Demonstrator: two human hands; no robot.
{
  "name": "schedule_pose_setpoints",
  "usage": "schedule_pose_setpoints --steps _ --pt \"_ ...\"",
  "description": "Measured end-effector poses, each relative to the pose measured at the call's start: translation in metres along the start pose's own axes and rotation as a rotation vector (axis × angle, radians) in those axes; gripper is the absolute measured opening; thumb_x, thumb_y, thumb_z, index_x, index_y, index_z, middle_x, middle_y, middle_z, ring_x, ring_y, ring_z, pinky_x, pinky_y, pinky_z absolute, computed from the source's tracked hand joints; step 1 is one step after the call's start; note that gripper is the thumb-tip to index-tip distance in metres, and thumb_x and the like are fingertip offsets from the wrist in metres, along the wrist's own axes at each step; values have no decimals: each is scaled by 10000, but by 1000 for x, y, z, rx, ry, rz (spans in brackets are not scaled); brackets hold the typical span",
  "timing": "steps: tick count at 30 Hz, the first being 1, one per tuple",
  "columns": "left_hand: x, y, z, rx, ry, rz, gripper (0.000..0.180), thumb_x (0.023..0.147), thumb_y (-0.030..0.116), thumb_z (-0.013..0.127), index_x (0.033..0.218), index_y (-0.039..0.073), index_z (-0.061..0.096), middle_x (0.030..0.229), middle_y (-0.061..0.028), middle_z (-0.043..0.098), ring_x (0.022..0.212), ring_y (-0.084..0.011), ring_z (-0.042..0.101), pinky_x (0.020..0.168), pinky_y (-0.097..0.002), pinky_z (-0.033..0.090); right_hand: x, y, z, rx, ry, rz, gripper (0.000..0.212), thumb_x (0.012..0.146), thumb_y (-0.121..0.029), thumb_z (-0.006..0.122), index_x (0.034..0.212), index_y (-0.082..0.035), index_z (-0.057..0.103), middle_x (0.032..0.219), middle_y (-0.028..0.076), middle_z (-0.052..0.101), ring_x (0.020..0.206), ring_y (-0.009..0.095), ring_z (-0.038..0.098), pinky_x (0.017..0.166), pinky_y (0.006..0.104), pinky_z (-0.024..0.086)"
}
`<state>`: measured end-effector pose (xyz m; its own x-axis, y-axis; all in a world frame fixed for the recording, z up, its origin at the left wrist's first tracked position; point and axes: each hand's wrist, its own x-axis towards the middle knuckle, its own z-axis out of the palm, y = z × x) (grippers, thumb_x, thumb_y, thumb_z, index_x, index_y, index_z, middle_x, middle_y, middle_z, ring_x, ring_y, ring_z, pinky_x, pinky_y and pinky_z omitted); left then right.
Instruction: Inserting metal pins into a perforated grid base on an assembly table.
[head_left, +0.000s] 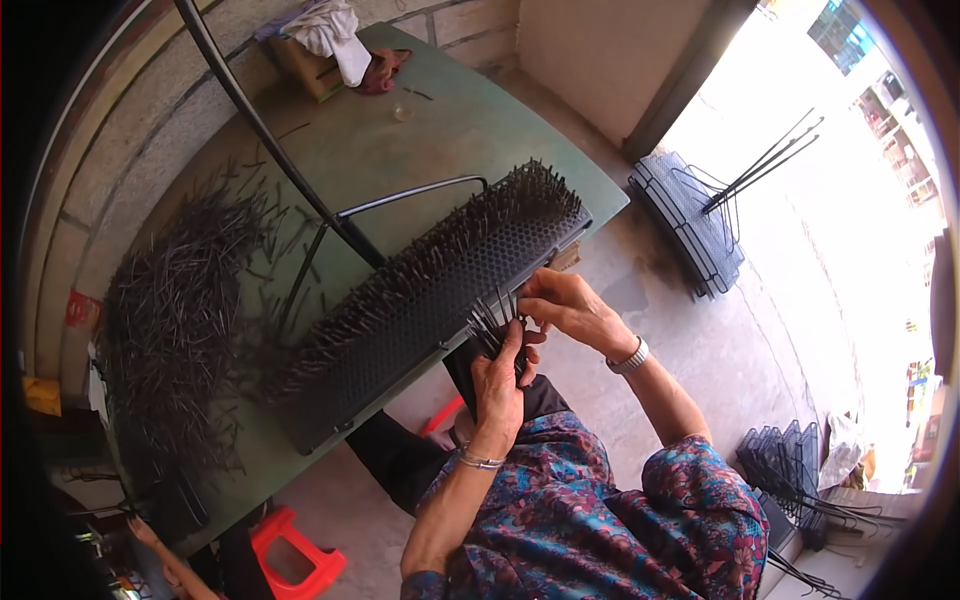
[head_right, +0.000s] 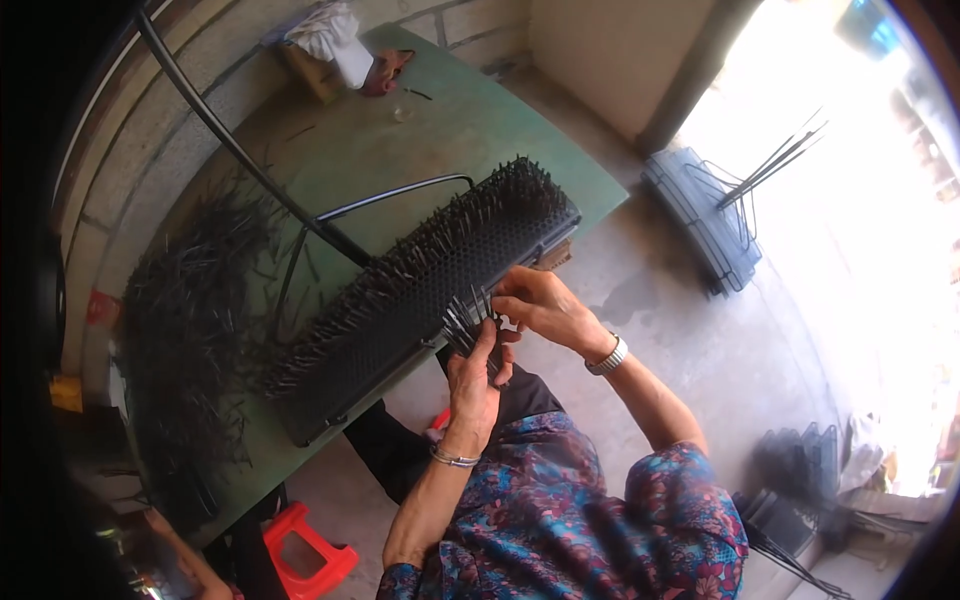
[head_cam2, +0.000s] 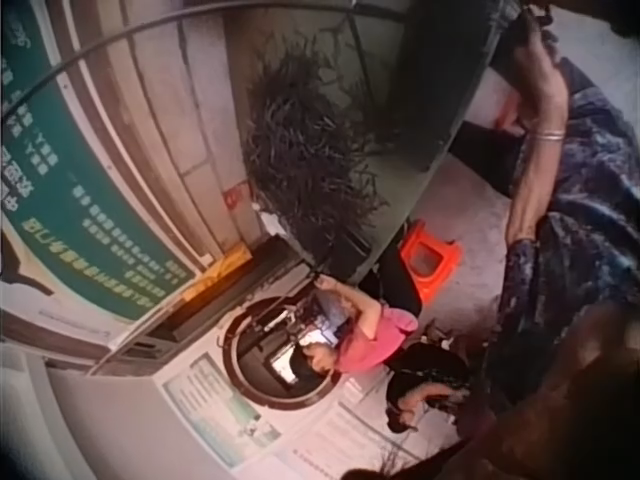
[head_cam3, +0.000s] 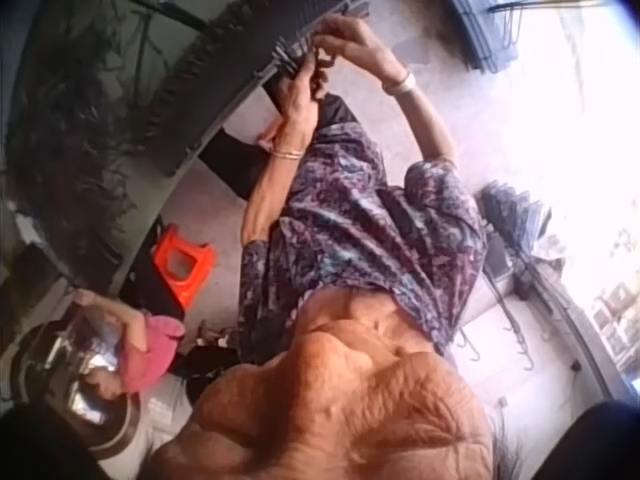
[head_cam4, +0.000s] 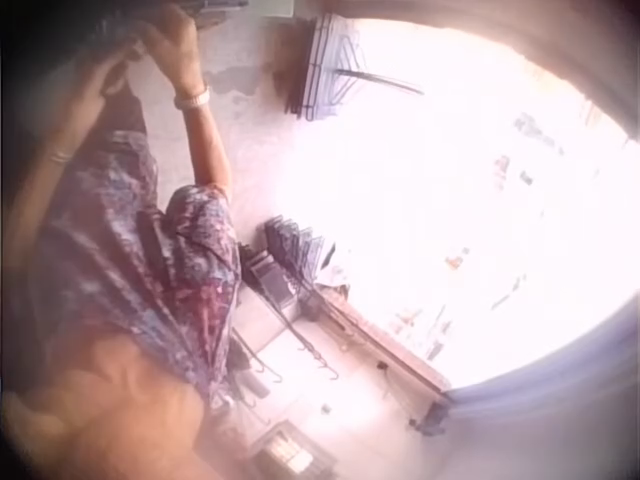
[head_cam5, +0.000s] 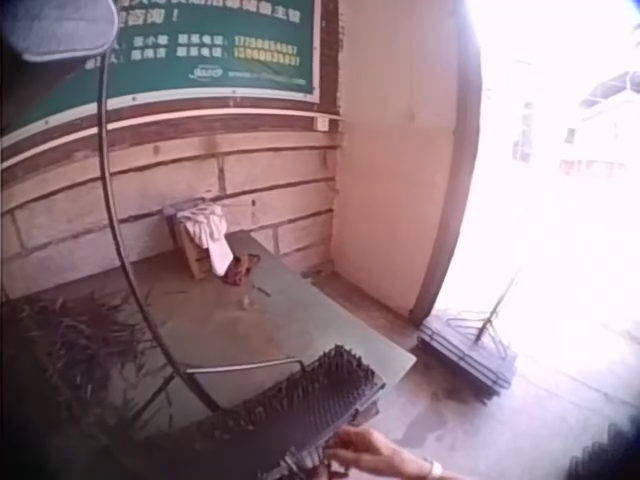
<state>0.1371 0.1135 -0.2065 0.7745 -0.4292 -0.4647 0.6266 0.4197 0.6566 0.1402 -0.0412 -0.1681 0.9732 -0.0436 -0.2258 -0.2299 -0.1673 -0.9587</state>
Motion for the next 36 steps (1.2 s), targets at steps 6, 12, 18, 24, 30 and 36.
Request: schedule_pose_setpoints --steps 6,12,18,24,30,36 --pt "2 -1 1 -15 8 -30 211 931 242 624 970 35 631 810 -75 669 585 -63 534 414 -181 313 -2 2 -1 217 43 29 130 929 -94 588 959 31 574 819 7 593 699 80 576 625 227 489" --pt "-3 -2 6 75 22 -29 211 930 249 627 906 40 647 777 -42 665 601 -54 527 440 -187 303 -2 5 -10 139 35 -19 162 927 -96 593 1011 41 579 827 21 603 700 86 592 639 245 508" --pt "-3 -1 11 164 82 33 219 943 240 607 919 25 642 858 -53 690 652 -68 575 451 -199 314 -4 3 -16 120 32 -9 145 925 -68 586 1011 48 573 859 52 636 738 112 628 673 256 526" --pt "17 -1 -20 -68 134 -34 252 933 279 622 1056 59 607 975 -103 696 756 -116 635 485 -206 365 6 -4 -65 -341 829 -452 56 912 -26 568 954 11 563 777 69 680 746 108 672 644 229 491" --pt "16 2 -16 -177 122 -19 218 965 233 563 1100 62 580 948 -112 669 786 -142 631 526 -233 425 43 13 -85 -395 904 -490 51 906 -33 587 946 -9 564 783 67 673 734 125 682 627 240 492" --pt "16 -3 -24 -168 92 -61 215 961 233 572 1079 53 571 825 -60 617 716 -123 583 516 -224 412 50 21 -91 -527 887 -536 66 877 -17 595 925 -24 550 769 101 653 705 198 691 637 298 499"
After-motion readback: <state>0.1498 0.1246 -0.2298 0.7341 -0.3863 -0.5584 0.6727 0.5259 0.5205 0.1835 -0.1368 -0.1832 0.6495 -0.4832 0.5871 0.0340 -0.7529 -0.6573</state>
